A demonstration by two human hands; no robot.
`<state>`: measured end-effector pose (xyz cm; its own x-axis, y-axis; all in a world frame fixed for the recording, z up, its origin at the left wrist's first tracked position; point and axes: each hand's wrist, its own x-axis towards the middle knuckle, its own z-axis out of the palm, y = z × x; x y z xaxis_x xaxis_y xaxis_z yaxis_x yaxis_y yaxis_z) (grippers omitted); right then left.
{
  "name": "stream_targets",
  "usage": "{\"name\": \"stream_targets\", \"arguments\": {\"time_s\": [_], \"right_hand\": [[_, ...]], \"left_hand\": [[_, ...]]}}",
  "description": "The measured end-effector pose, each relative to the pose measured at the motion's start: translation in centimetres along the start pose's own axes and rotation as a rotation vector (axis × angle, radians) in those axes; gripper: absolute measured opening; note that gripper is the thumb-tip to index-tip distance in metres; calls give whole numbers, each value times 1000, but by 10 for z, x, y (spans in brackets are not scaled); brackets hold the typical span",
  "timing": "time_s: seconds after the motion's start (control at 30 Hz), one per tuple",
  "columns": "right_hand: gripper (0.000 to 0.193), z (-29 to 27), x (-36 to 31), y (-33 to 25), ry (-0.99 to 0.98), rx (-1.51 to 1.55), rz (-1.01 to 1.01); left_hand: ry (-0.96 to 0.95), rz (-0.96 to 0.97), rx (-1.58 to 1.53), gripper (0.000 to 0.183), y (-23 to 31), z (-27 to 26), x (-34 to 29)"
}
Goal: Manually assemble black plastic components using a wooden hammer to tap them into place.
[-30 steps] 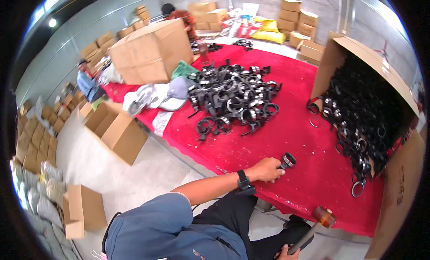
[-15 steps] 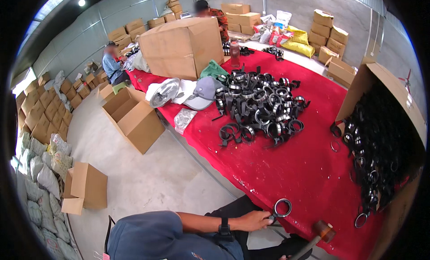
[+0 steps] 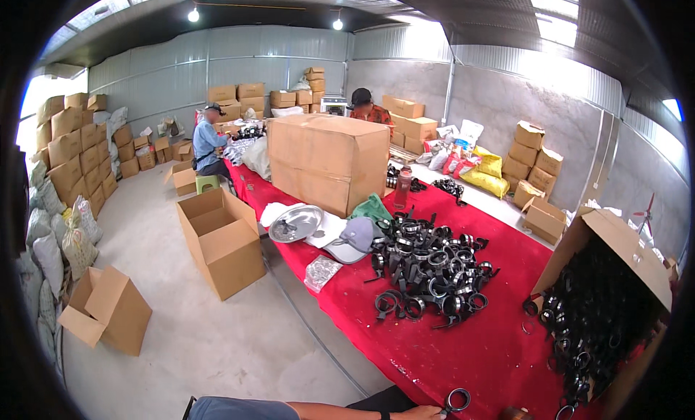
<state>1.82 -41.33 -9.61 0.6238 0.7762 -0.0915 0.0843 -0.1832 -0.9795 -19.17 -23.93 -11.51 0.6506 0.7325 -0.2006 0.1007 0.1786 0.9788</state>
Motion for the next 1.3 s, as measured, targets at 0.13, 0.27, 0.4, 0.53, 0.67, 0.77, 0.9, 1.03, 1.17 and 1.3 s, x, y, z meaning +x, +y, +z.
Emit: {"name": "stream_targets", "arguments": {"time_s": [0.13,0.27,0.4,0.53,0.67,0.77,0.9,1.03,1.17,1.3], "right_hand": [[33,10,-9,-14,72,-110,-65],[44,15,-18,-48,55,-11,56],[45,8,-10,-28,-34,-3,106],[42,7,-12,-24,35,-55,76],[37,5,-9,-25,36,-82,122],[38,9,0,-29,-1,-177,101],[45,9,2,-32,-16,-137,196],[60,13,-15,-46,54,-282,122],[69,11,-3,-53,62,-534,-17],[77,-6,-6,-69,10,-622,182]], "left_hand": [[25,-72,-199,35,-5,4,5],[37,1,-213,34,-8,-1,12],[14,-9,-238,35,-7,-1,11],[-51,-16,-248,36,-17,0,16],[-21,-17,-182,33,-5,4,5],[-1,-22,-227,32,2,3,-1],[59,54,-110,37,-4,7,-2],[22,97,59,40,-23,2,18],[-7,58,-21,37,-30,1,22],[-38,142,-107,36,-35,15,18]]}}
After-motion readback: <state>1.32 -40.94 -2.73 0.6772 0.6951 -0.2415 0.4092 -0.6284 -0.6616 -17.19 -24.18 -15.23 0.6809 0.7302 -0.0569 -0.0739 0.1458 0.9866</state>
